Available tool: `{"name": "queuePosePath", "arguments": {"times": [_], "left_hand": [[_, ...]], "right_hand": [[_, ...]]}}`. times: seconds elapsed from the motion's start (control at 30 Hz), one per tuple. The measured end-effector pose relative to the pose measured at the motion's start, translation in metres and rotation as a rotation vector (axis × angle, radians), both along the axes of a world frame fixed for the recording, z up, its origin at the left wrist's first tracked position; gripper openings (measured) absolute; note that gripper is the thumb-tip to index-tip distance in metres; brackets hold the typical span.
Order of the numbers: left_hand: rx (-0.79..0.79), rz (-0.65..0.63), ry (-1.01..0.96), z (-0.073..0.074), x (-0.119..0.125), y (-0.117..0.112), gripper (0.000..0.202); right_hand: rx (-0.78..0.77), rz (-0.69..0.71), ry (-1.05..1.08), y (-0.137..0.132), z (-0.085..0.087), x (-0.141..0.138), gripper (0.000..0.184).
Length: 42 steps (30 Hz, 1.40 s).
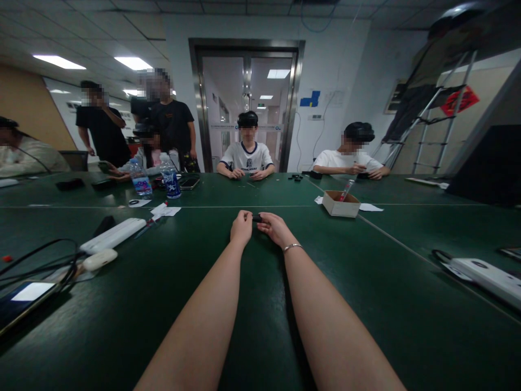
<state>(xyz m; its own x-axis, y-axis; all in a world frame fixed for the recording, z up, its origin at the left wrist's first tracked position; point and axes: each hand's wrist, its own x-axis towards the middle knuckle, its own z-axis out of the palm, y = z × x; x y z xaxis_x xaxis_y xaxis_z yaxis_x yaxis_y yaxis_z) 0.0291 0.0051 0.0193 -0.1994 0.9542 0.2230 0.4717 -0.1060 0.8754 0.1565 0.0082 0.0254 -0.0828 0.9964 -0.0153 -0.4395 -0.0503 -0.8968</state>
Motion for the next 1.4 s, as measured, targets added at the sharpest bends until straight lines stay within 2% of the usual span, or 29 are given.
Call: {"name": "queuePosePath", "arguments": {"times": [0.3, 0.4, 1.0, 1.27, 1.4], "left_hand": [[0.072, -0.012, -0.006, -0.006, 0.001, 0.006, 0.023], [0.051, -0.026, 0.003, -0.006, 0.001, 0.005, 0.028], [-0.008, -0.039, -0.014, -0.004, 0.000, 0.001, 0.031], [0.049, -0.029, -0.041, -0.014, 0.000, 0.012, 0.023], [0.041, -0.036, -0.023, -0.013, 0.000, 0.009, 0.032]], "right_hand": [[-0.019, -0.008, 0.006, 0.002, -0.001, 0.000, 0.006], [-0.019, -0.006, 0.004, 0.001, -0.001, -0.001, 0.007], [0.011, 0.027, -0.015, -0.001, 0.000, 0.001, 0.009], [0.018, 0.031, 0.006, 0.000, -0.002, 0.001, 0.006], [0.030, 0.041, 0.007, -0.001, -0.001, 0.002, 0.007]]}}
